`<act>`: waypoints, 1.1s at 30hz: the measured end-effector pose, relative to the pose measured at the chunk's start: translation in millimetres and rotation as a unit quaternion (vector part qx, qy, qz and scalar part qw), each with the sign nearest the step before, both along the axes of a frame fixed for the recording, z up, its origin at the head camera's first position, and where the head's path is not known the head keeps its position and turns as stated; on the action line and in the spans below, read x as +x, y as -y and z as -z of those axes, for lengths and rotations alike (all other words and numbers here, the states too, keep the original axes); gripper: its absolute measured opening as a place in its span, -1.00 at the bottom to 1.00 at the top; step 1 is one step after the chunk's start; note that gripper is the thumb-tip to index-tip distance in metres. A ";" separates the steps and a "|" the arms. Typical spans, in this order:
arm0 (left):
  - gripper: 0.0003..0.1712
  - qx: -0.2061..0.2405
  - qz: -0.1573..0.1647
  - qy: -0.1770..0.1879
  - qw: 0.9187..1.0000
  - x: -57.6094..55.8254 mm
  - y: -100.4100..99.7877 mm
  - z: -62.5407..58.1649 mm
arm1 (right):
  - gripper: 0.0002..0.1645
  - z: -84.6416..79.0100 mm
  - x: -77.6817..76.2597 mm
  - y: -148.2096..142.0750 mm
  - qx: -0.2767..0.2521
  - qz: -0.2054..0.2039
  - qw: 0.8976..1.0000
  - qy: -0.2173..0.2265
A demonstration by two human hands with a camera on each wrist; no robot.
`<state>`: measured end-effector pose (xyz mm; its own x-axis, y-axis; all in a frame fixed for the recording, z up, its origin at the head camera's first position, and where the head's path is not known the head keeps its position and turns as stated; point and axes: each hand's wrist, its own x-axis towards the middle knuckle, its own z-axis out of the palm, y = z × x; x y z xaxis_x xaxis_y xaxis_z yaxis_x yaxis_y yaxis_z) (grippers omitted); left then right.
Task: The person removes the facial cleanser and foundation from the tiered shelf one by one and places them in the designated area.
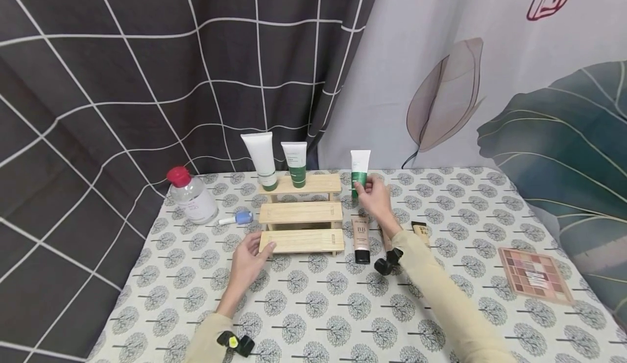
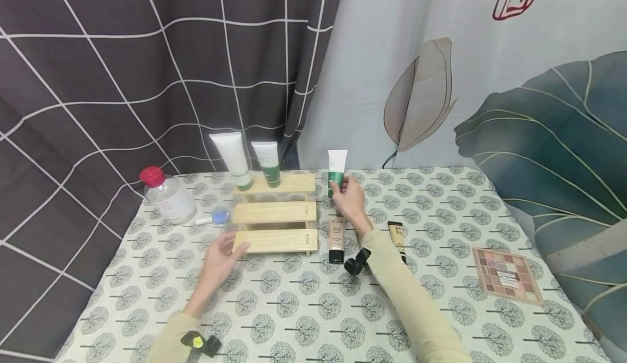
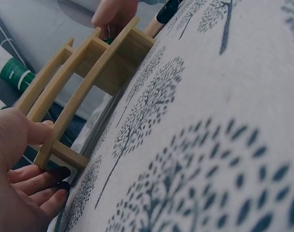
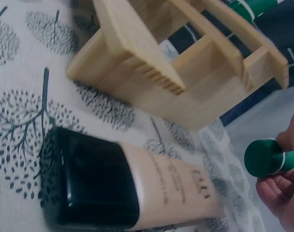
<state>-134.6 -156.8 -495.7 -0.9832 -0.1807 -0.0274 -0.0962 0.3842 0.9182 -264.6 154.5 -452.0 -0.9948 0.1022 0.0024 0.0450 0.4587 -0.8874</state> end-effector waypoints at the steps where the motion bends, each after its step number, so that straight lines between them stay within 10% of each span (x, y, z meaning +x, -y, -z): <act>1: -0.33 0.000 0.000 0.000 1.000 -0.1 0.1 0.0 | -0.41 3.1 -0.9 -0.4 0.002 -0.002 1.000 0.004; 13: -0.35 -0.004 -0.004 0.003 1.000 0.3 -2.0 -0.5 | -0.37 29.6 -6.1 -1.2 0.079 0.010 0.996 0.034; 33: -0.33 0.001 -0.003 0.002 1.000 0.1 0.7 0.6 | -0.49 27.6 -2.7 5.6 0.156 0.035 0.987 0.009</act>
<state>-134.5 -157.5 -496.3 -0.9821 -0.1859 -0.0317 -0.1018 0.3811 0.9189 -267.3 148.9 -479.7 -0.9853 0.1685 0.0268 0.1014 0.7044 -0.7026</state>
